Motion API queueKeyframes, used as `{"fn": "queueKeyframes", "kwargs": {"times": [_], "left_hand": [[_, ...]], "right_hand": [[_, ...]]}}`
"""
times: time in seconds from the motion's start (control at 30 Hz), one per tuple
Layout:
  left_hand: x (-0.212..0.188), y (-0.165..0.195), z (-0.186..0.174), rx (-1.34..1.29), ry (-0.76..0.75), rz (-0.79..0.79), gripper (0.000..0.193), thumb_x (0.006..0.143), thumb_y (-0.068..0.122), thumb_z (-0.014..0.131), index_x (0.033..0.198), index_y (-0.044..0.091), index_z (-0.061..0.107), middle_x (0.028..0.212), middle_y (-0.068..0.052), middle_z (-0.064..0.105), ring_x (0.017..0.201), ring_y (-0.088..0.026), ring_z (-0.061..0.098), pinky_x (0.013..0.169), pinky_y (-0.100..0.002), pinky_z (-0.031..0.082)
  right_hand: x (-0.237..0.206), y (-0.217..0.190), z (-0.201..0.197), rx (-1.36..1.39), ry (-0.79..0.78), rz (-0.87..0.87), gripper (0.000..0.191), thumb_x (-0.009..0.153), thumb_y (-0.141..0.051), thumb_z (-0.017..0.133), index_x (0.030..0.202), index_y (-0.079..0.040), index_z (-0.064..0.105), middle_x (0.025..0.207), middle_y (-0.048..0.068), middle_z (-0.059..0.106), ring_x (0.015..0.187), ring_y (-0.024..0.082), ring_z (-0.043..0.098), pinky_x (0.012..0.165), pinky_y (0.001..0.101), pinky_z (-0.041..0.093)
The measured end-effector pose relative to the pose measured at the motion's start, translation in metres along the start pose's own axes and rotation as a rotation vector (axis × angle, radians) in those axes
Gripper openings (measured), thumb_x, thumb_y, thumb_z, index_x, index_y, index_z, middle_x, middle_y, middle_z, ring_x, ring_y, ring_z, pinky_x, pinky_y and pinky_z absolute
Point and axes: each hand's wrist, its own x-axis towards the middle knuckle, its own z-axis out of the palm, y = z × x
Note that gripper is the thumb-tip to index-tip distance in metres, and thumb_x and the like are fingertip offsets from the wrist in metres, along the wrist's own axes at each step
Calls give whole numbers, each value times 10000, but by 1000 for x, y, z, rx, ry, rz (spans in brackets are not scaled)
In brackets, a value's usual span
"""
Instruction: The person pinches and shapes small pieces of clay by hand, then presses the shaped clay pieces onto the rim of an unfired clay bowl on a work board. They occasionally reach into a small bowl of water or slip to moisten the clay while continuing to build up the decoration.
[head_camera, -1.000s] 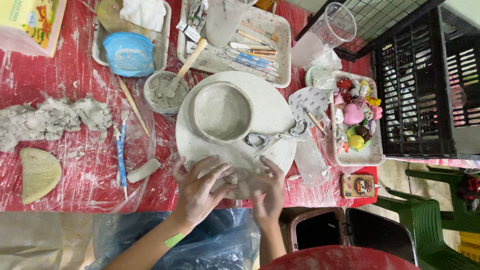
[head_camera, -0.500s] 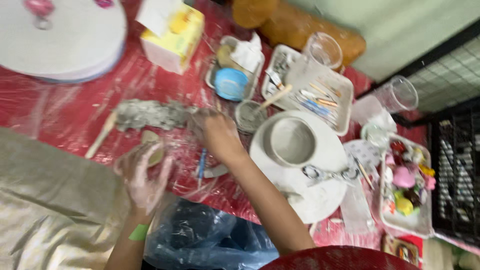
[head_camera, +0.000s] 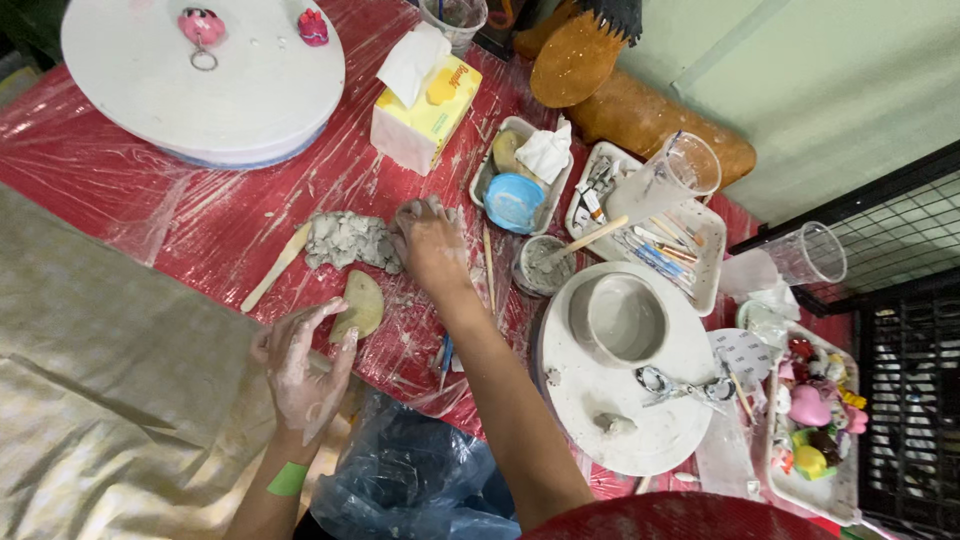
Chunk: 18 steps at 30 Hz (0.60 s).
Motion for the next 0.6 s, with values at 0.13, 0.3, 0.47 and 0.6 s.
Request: {"fn": "queueKeyframes", "kwargs": {"times": [0.13, 0.3, 0.47, 0.6], "left_hand": [[2, 5, -1, -9, -29, 8, 387, 901, 174, 746, 1274, 137, 647, 1233, 22, 717, 1165, -173, 632, 1102, -398, 307], [2, 16, 0, -41, -32, 11, 378, 914, 178, 747, 1273, 131, 642, 1239, 20, 714, 1175, -179, 632, 1125, -404, 316], [-8, 41, 11, -96, -107, 55, 366, 900, 176, 780, 1238, 130, 648, 1210, 10, 714, 1152, -184, 644, 1130, -412, 330], [-33, 79, 38, -270, -371, 189, 373, 871, 138, 790, 1233, 203, 724, 1117, 48, 746, 1023, -153, 661, 1007, -370, 381]], "right_hand": [[-9, 1, -7, 97, 139, 5, 204, 821, -277, 780, 1003, -188, 760, 1158, 50, 670, 1176, 317, 591, 1014, 485, 432], [-26, -3, -30, 424, 297, 48, 159, 911, -218, 737, 1039, -123, 724, 1175, 99, 676, 1125, 320, 619, 995, 453, 470], [-112, 13, -91, 716, 268, 179, 213, 932, -125, 747, 1111, -33, 678, 1140, 121, 676, 900, 296, 643, 806, 398, 509], [-248, 54, -149, 502, 425, 181, 198, 858, 11, 728, 1046, -34, 684, 1174, 122, 716, 1107, 285, 702, 940, 384, 545]]}}
